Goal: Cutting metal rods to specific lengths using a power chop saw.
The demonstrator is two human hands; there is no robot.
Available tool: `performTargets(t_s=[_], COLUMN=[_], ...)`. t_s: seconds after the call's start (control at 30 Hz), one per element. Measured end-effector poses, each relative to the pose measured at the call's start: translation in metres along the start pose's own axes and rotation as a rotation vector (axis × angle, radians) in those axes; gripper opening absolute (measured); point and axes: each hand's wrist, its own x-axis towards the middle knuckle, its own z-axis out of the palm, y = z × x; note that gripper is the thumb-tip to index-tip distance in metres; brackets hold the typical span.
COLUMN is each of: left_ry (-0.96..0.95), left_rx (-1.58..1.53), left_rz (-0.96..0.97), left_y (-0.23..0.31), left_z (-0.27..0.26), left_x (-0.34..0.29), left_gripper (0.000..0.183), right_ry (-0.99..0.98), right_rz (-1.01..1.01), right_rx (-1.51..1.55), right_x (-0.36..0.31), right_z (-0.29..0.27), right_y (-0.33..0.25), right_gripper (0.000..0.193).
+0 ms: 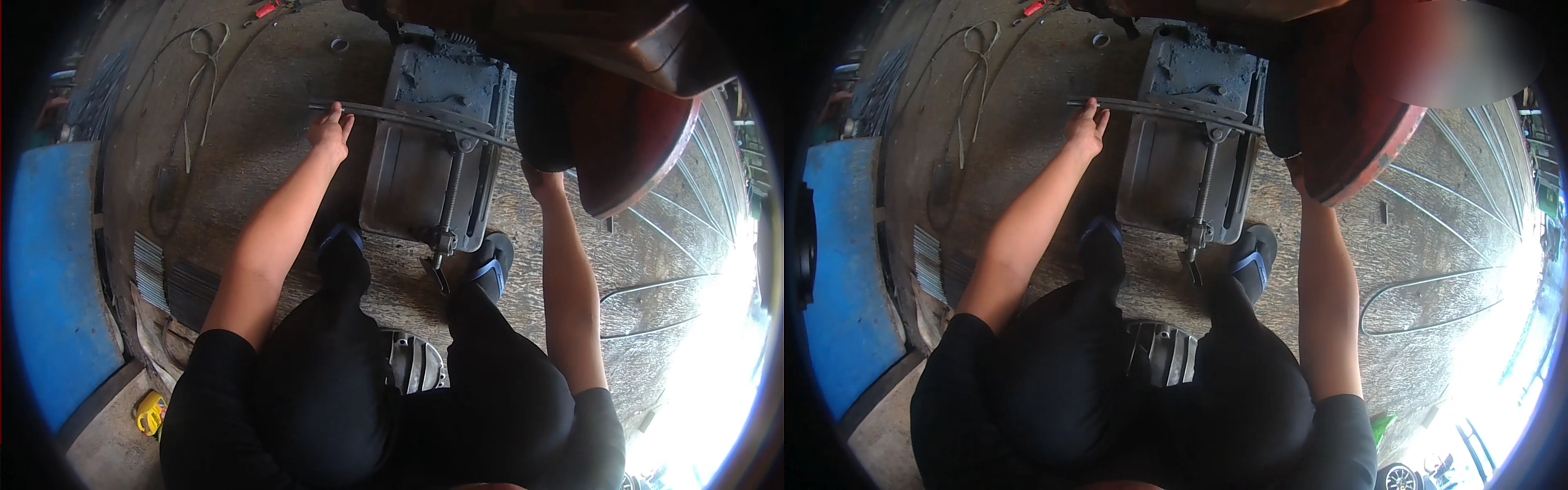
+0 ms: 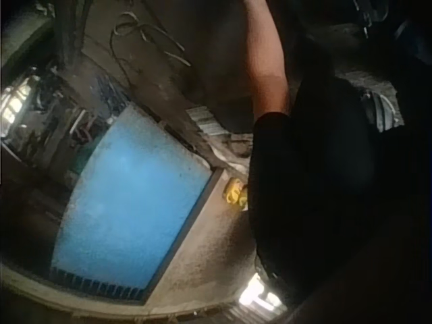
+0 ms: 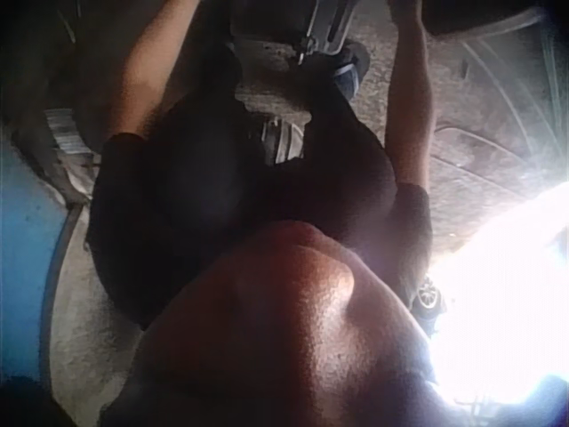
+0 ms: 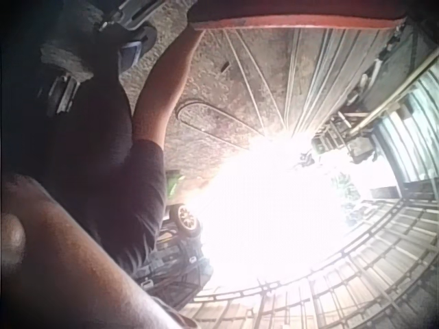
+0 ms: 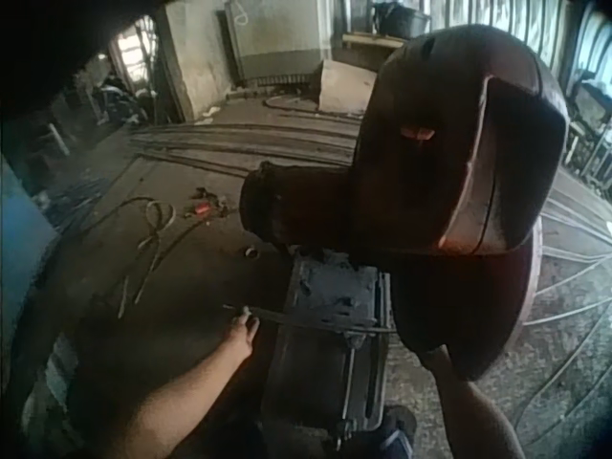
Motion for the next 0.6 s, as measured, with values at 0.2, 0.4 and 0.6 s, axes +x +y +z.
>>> performTargets(t_s=[0.2,0.4,0.6], left_ry=[-0.001,-0.005,-0.009], left_rx=[-0.002,0.013,0.021], left_rz=[0.008,-0.017,0.002], left_y=[0.002,0.003,0.001], left_z=[-0.001,0.0,-0.001], left_x=[-0.005,-0.007,-0.004], left_gripper=[0.015,0.016,0.016], right_ry=[0.162,0.189,0.122], right_rz=[0.596,0.288,-0.231], right_rx=[0.858,0.565,-0.412], right_x=[0.0,-0.006,-0.009], right_z=[0.027,0.031,0.017], right_y=[0.054,0.07,0.044], right_gripper=[0.025,0.027,0.034])
